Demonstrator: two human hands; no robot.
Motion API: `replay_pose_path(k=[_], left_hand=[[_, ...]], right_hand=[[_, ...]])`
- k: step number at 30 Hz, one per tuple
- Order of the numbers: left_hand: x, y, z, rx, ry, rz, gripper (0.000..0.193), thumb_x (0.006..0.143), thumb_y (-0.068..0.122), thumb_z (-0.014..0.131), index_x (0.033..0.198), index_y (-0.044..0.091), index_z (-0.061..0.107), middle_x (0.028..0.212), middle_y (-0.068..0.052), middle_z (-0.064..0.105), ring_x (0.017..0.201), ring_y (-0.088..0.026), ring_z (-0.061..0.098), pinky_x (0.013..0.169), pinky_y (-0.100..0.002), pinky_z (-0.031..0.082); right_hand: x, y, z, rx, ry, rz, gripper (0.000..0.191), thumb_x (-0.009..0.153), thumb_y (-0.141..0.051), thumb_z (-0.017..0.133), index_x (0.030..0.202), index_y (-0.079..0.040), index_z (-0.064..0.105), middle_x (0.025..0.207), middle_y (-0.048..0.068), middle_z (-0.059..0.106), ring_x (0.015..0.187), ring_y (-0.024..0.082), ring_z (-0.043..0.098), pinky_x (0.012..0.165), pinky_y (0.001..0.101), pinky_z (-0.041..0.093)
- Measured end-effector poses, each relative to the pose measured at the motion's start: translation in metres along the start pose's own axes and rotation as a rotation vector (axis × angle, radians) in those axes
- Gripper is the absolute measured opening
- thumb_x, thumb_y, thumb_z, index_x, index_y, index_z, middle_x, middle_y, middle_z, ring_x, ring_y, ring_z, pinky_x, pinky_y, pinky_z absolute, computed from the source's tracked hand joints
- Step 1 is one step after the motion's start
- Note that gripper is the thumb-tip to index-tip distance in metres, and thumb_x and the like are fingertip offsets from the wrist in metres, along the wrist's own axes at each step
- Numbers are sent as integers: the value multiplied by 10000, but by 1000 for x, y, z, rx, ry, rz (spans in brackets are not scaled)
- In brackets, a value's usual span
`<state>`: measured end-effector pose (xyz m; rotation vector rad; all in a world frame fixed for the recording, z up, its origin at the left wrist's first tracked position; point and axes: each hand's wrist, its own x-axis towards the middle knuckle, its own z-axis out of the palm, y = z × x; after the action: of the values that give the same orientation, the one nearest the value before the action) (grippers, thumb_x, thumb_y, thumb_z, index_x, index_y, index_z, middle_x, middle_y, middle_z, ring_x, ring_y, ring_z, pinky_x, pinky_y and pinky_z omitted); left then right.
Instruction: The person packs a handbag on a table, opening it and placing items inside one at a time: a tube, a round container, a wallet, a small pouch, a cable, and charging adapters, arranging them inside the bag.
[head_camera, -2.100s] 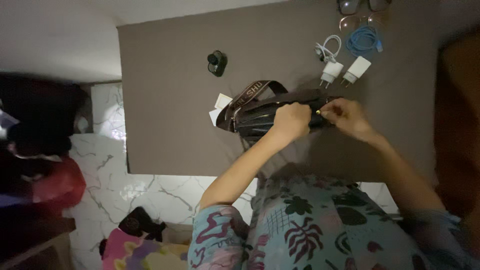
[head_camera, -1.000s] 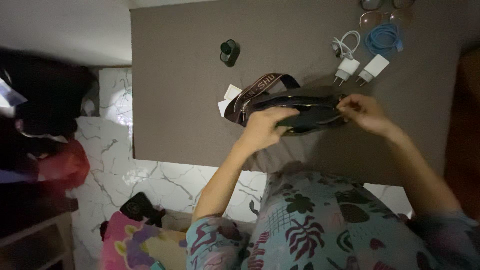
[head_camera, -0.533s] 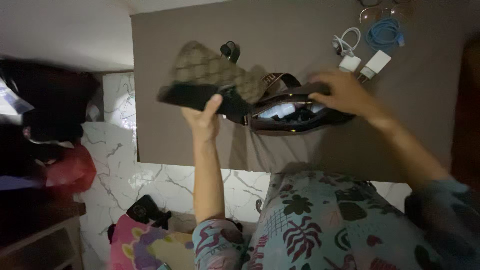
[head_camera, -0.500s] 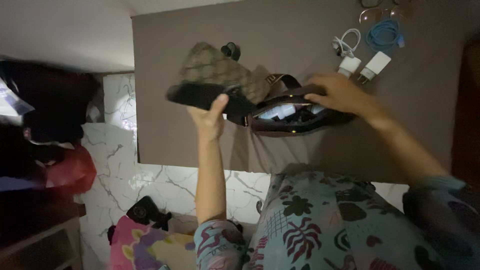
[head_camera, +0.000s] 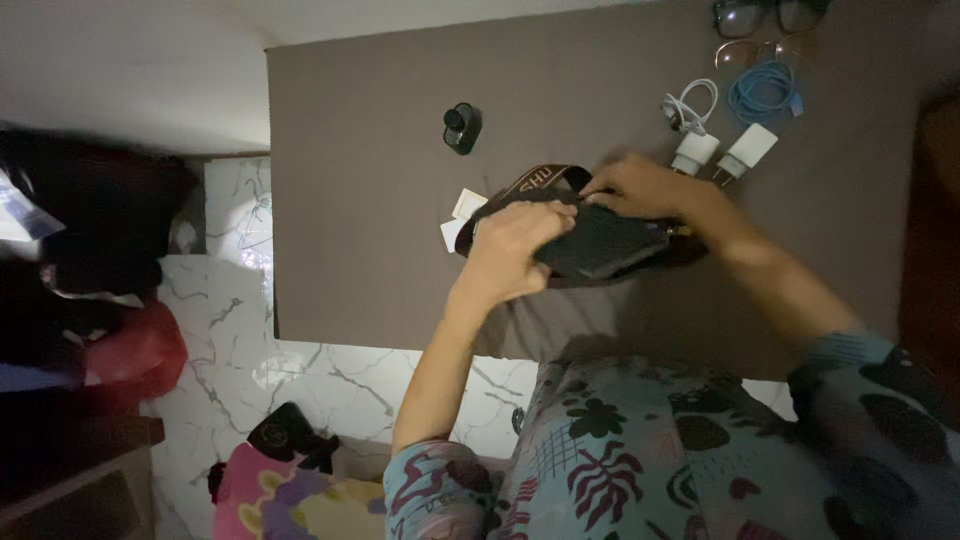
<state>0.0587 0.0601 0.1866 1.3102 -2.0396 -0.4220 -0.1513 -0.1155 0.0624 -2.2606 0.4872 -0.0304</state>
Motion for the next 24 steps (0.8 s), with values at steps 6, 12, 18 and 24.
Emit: replay_pose_path(k=[6, 12, 18, 24], left_hand=[[-9, 18, 25, 179, -107, -58, 452, 563, 74, 712, 1009, 67, 638, 1042, -123, 707, 1004, -319, 694, 870, -430, 535], [0, 28, 20, 252, -375, -355, 480, 658, 166, 724, 1136, 127, 706, 993, -123, 713, 916, -320, 701, 789, -468, 555], [14, 26, 17, 327, -402, -355, 359, 584, 208, 712, 910, 80, 790, 1072, -151, 709, 927, -345, 711, 746, -465, 573], [15, 16, 55, 352, -451, -308, 345, 548, 215, 692, 808, 3, 771, 1160, -219, 687, 928, -370, 721, 756, -447, 588]], right_hand=[[4, -4, -6, 16, -31, 36, 264, 943, -210, 652, 1132, -67, 769, 967, 172, 769, 803, 333, 726, 787, 429, 564], [5, -4, -4, -21, -33, -1, 266, 908, -226, 677, 1094, -65, 779, 959, 163, 778, 799, 322, 742, 794, 416, 573], [6, -8, -9, 16, -72, 14, 290, 905, -232, 685, 1128, -67, 770, 988, 167, 777, 807, 323, 748, 794, 425, 575], [1, -16, -12, 1, -72, 33, 292, 904, -264, 684, 1115, -86, 777, 965, 158, 782, 791, 325, 751, 769, 430, 579]])
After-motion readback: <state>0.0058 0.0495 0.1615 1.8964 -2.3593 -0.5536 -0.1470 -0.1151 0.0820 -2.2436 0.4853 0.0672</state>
